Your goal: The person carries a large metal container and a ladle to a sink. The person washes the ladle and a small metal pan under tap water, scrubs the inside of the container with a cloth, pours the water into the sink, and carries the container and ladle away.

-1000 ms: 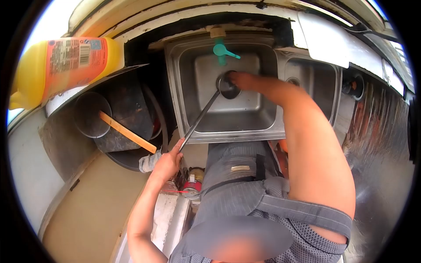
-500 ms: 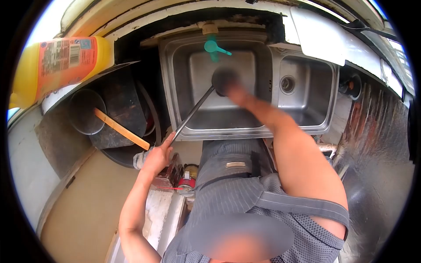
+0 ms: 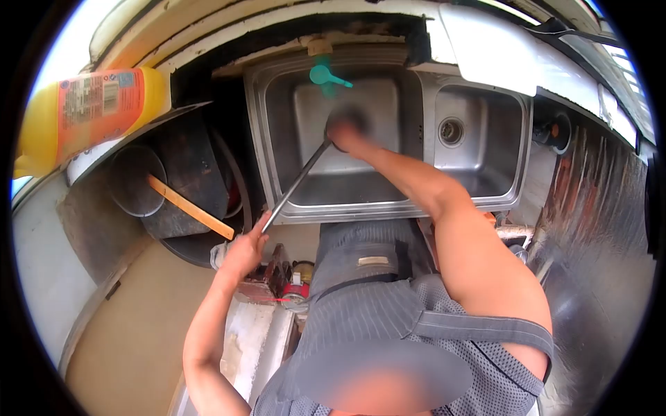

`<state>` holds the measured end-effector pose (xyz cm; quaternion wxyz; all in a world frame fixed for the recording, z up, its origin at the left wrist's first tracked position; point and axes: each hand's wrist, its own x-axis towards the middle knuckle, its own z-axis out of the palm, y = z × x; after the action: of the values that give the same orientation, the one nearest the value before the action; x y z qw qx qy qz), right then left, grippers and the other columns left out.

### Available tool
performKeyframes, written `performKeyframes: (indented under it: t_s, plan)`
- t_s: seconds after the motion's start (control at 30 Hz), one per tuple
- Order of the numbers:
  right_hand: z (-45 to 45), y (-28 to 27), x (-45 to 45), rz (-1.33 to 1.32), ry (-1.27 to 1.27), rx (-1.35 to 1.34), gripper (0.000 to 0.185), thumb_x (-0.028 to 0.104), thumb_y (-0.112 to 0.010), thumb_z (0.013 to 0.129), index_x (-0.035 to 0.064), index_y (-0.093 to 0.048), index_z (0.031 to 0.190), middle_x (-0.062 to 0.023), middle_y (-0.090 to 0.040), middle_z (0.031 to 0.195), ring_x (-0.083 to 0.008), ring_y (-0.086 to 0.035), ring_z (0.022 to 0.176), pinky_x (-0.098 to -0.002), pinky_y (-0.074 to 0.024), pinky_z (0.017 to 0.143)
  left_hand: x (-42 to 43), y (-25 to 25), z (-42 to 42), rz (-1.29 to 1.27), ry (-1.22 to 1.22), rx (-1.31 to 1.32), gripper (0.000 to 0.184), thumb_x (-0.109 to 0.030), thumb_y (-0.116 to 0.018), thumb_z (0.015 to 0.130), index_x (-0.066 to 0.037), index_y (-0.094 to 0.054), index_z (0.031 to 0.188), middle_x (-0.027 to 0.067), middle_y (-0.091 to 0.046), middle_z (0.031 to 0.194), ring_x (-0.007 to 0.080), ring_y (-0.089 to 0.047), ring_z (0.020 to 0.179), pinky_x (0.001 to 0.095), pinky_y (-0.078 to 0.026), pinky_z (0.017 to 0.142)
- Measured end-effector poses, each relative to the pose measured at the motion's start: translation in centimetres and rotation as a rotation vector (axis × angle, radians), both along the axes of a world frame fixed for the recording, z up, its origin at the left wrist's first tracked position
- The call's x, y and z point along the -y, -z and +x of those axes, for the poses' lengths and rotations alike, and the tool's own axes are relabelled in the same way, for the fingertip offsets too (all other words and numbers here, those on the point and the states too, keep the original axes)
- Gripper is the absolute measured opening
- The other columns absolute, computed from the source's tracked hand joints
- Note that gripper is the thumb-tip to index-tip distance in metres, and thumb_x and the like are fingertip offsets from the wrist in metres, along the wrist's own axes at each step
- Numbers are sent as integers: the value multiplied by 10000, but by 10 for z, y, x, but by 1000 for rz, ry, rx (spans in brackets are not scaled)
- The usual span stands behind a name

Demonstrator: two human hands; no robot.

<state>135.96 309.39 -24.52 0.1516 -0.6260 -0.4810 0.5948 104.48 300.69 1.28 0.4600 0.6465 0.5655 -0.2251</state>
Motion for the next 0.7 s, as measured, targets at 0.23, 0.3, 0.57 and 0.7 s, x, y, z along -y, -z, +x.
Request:
performKeyframes:
  t_s: [0.23,0.3,0.57,0.7]
  plan:
    - [-2,121,-5,344,436,84,266,184,-499,926,21,-630,1091,-196,-636,1125,-374,-657,983,-513,-563,772,7,-2,11,1,128,-159,645,-191,-526,993,-298,-244,1563,292,-655,812,481,-637,772,568,-481,703]
    - [-23,71,4,249,250,161,261,165,-504,896,21,-639,1067,-211,-623,1175,-396,-642,1027,-540,-536,827,4,-3,8,26,140,-145,661,-199,-531,990,-305,-226,1568,284,-656,795,478,-638,759,566,-487,695]
    - [90,75,5,841,-1160,667,316,127,-542,850,21,-676,1116,-186,-585,1310,-363,-472,1337,-453,-372,1128,-20,-15,15,-24,130,-193,639,-172,-525,995,-323,-261,1558,280,-665,894,463,-640,825,524,-489,749]
    - [90,78,-5,483,-575,117,429,134,-489,959,23,-524,1372,-217,-540,1369,-354,-550,1249,-454,-417,1092,-23,-13,7,-2,105,-148,649,-176,-537,991,-336,-260,1556,280,-665,904,463,-639,835,530,-484,752]
